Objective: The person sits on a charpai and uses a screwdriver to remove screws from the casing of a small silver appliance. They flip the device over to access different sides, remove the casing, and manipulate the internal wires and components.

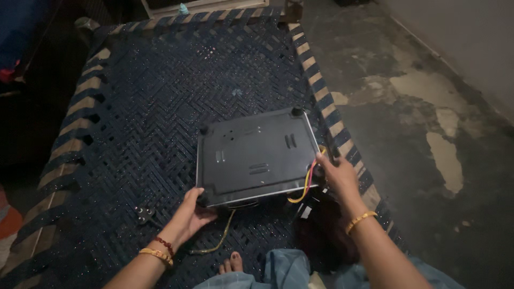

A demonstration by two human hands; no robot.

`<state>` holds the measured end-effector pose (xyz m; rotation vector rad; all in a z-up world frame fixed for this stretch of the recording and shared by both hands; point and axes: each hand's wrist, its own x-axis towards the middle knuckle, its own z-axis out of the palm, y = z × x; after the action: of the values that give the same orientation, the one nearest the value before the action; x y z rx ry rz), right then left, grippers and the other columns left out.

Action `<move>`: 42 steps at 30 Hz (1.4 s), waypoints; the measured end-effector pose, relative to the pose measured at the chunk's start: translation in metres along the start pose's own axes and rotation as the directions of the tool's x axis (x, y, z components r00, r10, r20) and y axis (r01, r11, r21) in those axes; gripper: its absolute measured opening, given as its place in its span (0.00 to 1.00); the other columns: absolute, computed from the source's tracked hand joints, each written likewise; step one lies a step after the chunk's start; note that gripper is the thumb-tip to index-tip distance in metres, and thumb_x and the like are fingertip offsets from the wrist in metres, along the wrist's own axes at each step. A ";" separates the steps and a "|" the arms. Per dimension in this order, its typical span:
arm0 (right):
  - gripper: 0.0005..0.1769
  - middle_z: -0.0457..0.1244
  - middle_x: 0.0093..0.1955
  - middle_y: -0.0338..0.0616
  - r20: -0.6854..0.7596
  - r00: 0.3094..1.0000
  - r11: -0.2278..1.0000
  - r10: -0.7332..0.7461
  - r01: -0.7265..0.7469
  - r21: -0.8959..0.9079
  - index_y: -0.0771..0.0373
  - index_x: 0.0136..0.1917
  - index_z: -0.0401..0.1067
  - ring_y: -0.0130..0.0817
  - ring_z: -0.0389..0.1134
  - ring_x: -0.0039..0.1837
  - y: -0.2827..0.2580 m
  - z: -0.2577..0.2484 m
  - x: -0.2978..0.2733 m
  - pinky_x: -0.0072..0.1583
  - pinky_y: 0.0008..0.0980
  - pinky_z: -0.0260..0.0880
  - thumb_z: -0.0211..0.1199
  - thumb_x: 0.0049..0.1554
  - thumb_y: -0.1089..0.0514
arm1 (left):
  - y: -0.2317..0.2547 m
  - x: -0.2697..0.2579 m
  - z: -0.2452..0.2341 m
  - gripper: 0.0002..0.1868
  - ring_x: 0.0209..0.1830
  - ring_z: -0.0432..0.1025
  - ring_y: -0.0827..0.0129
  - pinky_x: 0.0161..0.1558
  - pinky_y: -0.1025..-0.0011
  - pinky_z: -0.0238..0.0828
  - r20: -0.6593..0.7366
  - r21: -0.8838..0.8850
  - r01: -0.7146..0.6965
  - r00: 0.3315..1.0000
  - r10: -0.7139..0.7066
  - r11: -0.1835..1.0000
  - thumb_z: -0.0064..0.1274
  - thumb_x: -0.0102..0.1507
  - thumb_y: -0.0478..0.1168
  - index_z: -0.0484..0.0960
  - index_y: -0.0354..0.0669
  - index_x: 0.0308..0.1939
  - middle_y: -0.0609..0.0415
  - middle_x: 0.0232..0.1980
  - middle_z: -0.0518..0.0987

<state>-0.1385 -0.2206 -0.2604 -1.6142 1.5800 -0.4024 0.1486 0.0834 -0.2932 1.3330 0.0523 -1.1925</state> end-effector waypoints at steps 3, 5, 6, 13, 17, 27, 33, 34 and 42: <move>0.36 0.71 0.40 0.49 0.001 1.000 0.999 -0.002 0.002 -0.033 0.65 0.49 0.79 0.41 0.74 0.43 -0.018 0.002 -0.002 0.49 0.41 0.72 0.66 0.51 0.29 | -0.006 0.007 -0.008 0.32 0.58 0.70 0.48 0.60 0.43 0.70 0.000 0.029 -0.031 1.000 0.031 0.999 0.46 0.62 0.53 0.59 0.56 0.69 0.45 0.62 0.69; 0.32 0.71 0.39 0.50 -0.031 0.997 0.998 -0.064 0.064 0.007 0.68 0.47 0.78 0.42 0.74 0.42 -0.020 0.003 -0.001 0.47 0.39 0.72 0.68 0.51 0.34 | -0.006 0.008 -0.011 0.31 0.59 0.70 0.49 0.62 0.44 0.70 -0.020 0.060 -0.004 1.000 0.005 0.998 0.47 0.63 0.53 0.59 0.57 0.69 0.44 0.62 0.69; 0.31 0.71 0.39 0.51 -0.049 0.994 0.995 -0.098 0.100 0.028 0.70 0.46 0.78 0.43 0.74 0.41 -0.021 0.004 0.004 0.46 0.38 0.72 0.68 0.51 0.37 | -0.004 0.010 -0.011 0.31 0.60 0.70 0.49 0.62 0.45 0.70 -0.029 0.075 0.005 1.000 -0.003 0.997 0.47 0.63 0.53 0.59 0.58 0.70 0.43 0.62 0.69; 0.18 0.71 0.38 0.53 -0.008 1.000 0.995 0.030 -0.029 0.092 0.72 0.45 0.79 0.41 0.73 0.41 -0.010 0.002 0.015 0.44 0.38 0.71 0.67 0.48 0.54 | -0.005 0.007 -0.003 0.34 0.60 0.70 0.55 0.59 0.49 0.70 -0.053 0.086 -0.020 0.998 0.024 0.996 0.49 0.63 0.54 0.57 0.62 0.72 0.48 0.65 0.69; 0.16 0.71 0.38 0.49 -0.014 1.000 0.982 0.000 0.002 0.187 0.71 0.44 0.79 0.36 0.71 0.39 0.007 -0.006 -0.014 0.42 0.32 0.69 0.67 0.47 0.55 | -0.005 0.002 -0.003 0.35 0.63 0.68 0.54 0.58 0.47 0.70 -0.029 0.048 -0.023 0.999 0.025 0.999 0.47 0.62 0.50 0.57 0.61 0.73 0.47 0.66 0.68; 0.12 0.69 0.38 0.43 0.294 0.956 0.790 0.011 -0.189 0.584 0.70 0.52 0.71 0.25 0.67 0.36 0.027 -0.061 -0.057 0.37 0.25 0.61 0.59 0.56 0.61 | 0.001 -0.020 0.025 0.38 0.65 0.68 0.48 0.63 0.42 0.69 -0.052 0.063 -0.020 0.998 0.023 0.998 0.45 0.62 0.49 0.50 0.56 0.76 0.40 0.69 0.63; 0.07 0.59 0.34 0.38 0.099 0.981 0.707 0.167 -0.189 0.681 0.60 0.49 0.68 0.29 0.58 0.33 0.116 -0.042 -0.010 0.36 0.31 0.60 0.61 0.59 0.58 | -0.025 -0.016 0.028 0.39 0.64 0.70 0.54 0.64 0.43 0.70 -0.039 0.143 0.098 0.995 -0.093 0.985 0.49 0.61 0.43 0.51 0.54 0.75 0.43 0.68 0.65; 0.08 0.60 0.35 0.40 0.097 0.984 0.752 0.149 -0.176 0.635 0.63 0.50 0.68 0.30 0.59 0.34 0.137 -0.040 -0.007 0.36 0.32 0.61 0.61 0.60 0.57 | -0.027 -0.009 0.024 0.37 0.62 0.71 0.52 0.62 0.43 0.73 -0.029 0.165 0.084 0.996 -0.081 0.983 0.49 0.61 0.43 0.54 0.48 0.73 0.41 0.66 0.66; 0.22 0.68 0.46 0.47 -0.200 0.979 0.934 0.047 0.028 0.357 0.71 0.69 0.68 0.33 0.65 0.39 0.176 -0.059 -0.036 0.40 0.33 0.66 0.59 0.62 0.61 | -0.028 0.013 0.017 0.33 0.57 0.76 0.55 0.59 0.56 0.75 -0.096 0.516 -0.030 0.991 0.093 0.856 0.52 0.60 0.42 0.64 0.40 0.69 0.40 0.62 0.78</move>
<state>-0.3052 -0.1836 -0.3409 -1.3145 1.5555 -0.8253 0.1258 0.0683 -0.3154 1.8609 -0.2421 -1.1106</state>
